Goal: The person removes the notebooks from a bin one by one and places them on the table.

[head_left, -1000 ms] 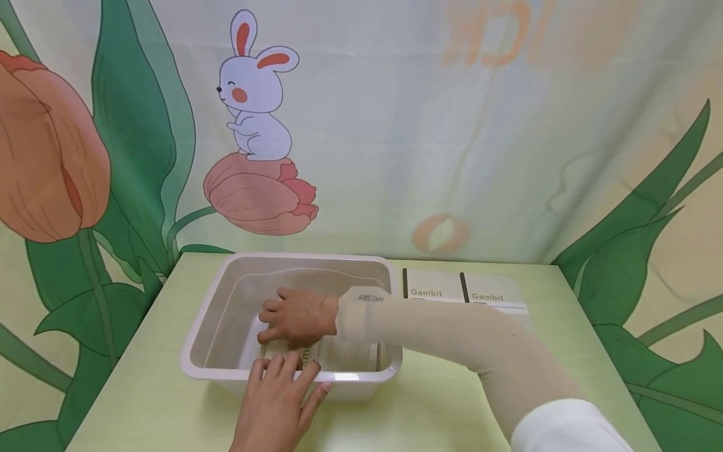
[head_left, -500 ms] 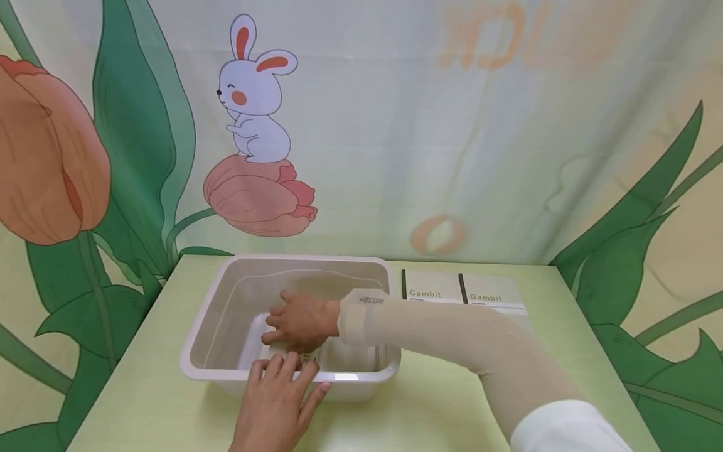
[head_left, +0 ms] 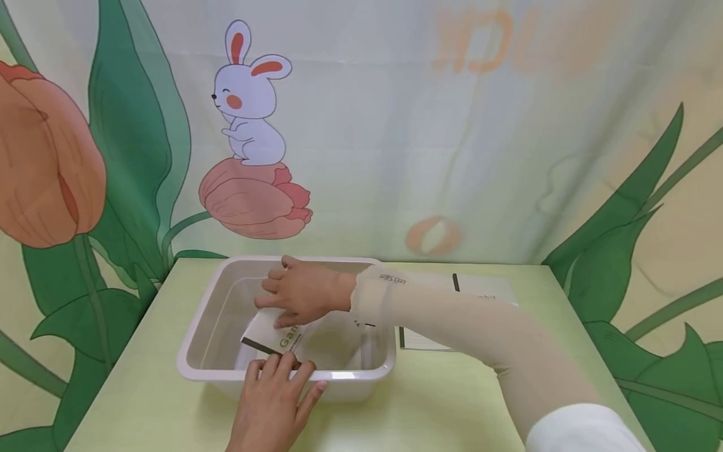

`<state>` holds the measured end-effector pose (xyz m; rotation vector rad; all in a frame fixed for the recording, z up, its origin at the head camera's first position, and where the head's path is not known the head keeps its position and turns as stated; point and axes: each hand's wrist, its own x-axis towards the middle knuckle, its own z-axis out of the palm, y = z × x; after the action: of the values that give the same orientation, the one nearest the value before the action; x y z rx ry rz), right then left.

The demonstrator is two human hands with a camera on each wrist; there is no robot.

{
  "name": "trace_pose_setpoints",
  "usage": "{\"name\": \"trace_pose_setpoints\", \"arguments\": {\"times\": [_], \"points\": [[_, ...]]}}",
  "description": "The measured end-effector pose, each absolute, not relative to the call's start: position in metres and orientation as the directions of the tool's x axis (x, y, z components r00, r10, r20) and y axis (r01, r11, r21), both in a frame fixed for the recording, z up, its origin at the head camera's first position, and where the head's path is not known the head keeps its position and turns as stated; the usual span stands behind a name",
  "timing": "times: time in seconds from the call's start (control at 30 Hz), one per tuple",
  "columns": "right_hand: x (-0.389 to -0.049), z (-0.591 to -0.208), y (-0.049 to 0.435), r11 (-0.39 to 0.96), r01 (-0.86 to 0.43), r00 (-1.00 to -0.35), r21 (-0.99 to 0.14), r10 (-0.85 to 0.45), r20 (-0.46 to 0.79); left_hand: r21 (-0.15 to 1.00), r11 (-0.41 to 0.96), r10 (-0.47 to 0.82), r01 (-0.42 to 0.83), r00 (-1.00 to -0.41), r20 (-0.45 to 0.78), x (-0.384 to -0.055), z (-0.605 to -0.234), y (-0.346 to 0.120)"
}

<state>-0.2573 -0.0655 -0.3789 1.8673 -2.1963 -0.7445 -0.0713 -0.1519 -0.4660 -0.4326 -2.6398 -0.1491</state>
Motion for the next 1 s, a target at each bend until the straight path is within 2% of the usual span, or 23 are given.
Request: {"name": "trace_pose_setpoints", "arguments": {"times": [0.23, 0.5, 0.8, 1.0], "points": [[-0.268, -0.344, -0.048, 0.259, -0.865, -0.267, 0.429, -0.963, 0.042, 0.025, 0.951, 0.269, 0.309, -0.863, 0.428, -0.071, -0.466, -0.151], [-0.273, -0.299, -0.009, 0.431, -0.832, -0.326, 0.349, -0.889, 0.32, 0.025, 0.948, 0.276, 0.319, -0.855, 0.439, -0.07, -0.466, -0.151], [-0.269, -0.249, 0.059, 0.593, -0.77, -0.363, 0.237, -0.711, 0.602, 0.026, 0.945, 0.278, 0.325, -0.846, 0.454, -0.07, -0.468, -0.15], [-0.252, -0.238, 0.11, 0.7, -0.701, -0.427, 0.137, -0.566, 0.705, 0.019, 0.95, 0.272, 0.312, -0.854, 0.443, -0.071, -0.467, -0.149]]}}
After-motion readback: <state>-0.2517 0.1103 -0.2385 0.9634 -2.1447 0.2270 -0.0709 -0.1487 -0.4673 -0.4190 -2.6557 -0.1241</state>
